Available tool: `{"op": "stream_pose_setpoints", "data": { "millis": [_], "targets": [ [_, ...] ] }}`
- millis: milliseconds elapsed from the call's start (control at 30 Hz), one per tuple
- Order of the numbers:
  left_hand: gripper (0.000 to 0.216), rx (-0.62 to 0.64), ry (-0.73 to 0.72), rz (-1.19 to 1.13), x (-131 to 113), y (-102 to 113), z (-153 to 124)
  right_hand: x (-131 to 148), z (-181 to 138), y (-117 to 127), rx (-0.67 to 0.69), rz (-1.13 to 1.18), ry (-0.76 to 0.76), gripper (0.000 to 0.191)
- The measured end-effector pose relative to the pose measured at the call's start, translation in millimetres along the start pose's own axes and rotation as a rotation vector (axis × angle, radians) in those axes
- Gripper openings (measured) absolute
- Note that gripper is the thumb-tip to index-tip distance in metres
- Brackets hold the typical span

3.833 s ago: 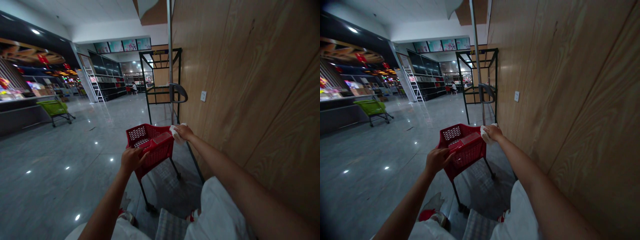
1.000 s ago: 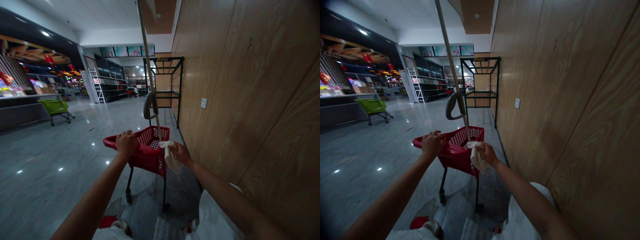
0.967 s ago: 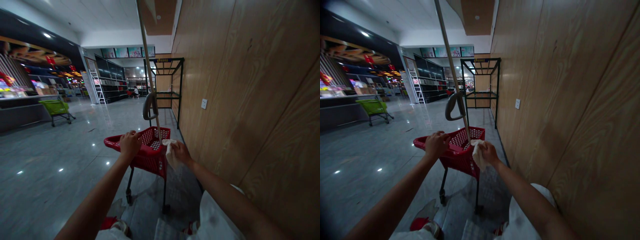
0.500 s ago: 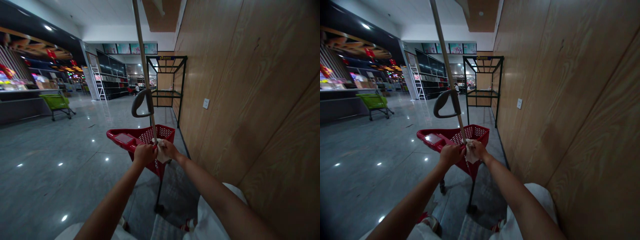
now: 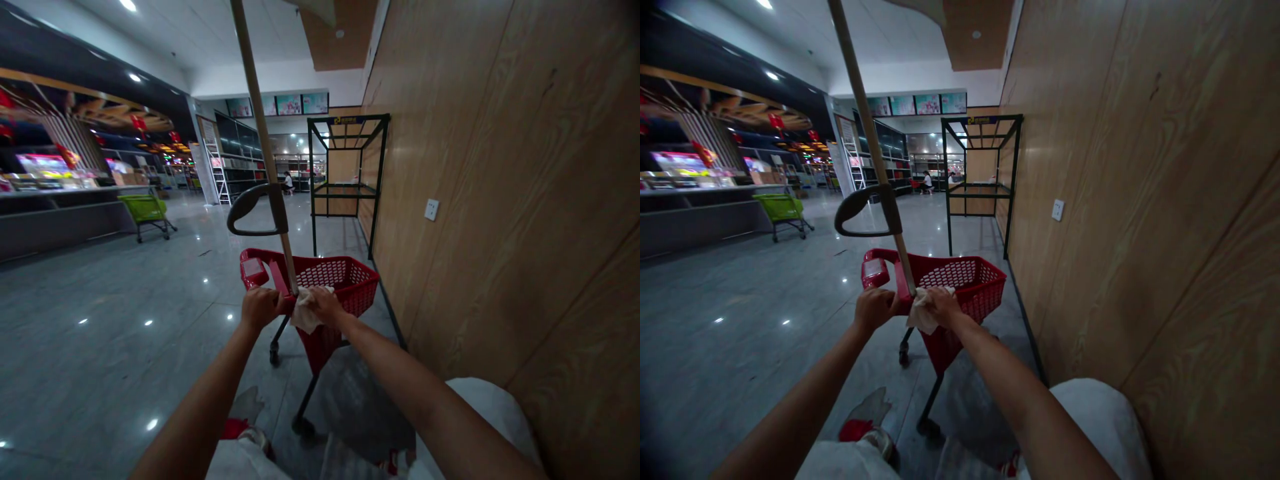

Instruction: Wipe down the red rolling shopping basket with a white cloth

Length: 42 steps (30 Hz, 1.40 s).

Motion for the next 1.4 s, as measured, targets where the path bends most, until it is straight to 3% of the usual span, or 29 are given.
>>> {"op": "stream_pose_setpoints", "data": {
  "millis": [167,300,367,500,600,667,733,800,867,967,1133,1300,1400],
  "targets": [
    [0.045,0.08,-0.035,0.002,7,-6,1,-24,-8,1,0.109,-0.095,-0.094,0.032],
    [0.041,0.073,-0.017,-0.056,12,-5,6,-50,-21,10,0.117,-0.121,-0.172,0.037],
    [0.036,0.005,0.012,-0.096,17,-4,6,-61,-27,11,0.103,-0.126,-0.204,0.038],
    [0.041,-0.249,0.127,-0.144,29,0,-1,-77,-35,8,0.068,-0.143,-0.246,0.036],
    [0.047,-0.359,0.117,-0.117,21,1,-2,-84,-41,4,0.051,-0.162,-0.264,0.038],
    [0.049,-0.305,-0.058,-0.091,-7,-3,7,-86,-46,1,0.051,-0.186,-0.283,0.039],
    [0.046,-0.162,-0.287,-0.07,-46,-13,17,-85,-50,0,0.061,-0.213,-0.295,0.041],
    [0.037,-0.003,-0.424,-0.047,-80,-26,24,-82,-55,2,0.072,-0.242,-0.286,0.04],
    [0.028,0.145,-0.395,-0.02,-97,-40,32,-79,-61,7,0.092,-0.254,-0.261,0.037],
    [0.044,0.288,-0.237,0.008,-102,-55,36,-81,-71,18,0.142,-0.194,-0.236,0.032],
    [0.059,0.226,-0.126,-0.006,-110,-52,29,-86,-82,33,0.156,-0.089,-0.32,0.029],
    [0.043,0.234,-0.093,-0.003,-120,-55,25,-41,-63,26,-0.007,-0.071,-0.158,0.049],
    [0.035,0.258,-0.131,-0.001,-119,-54,23,-25,-60,17,0.009,-0.1,-0.098,0.046]
  ]
}}
Point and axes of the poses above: each hand's wrist, its own z-axis towards the middle knuckle, its own y-axis out of the back of the hand, x = y × z, the point moved 8 cm from there along z, towards the middle knuckle, and after that the axes turned 11 degrees about x, right-handed, at the moved point
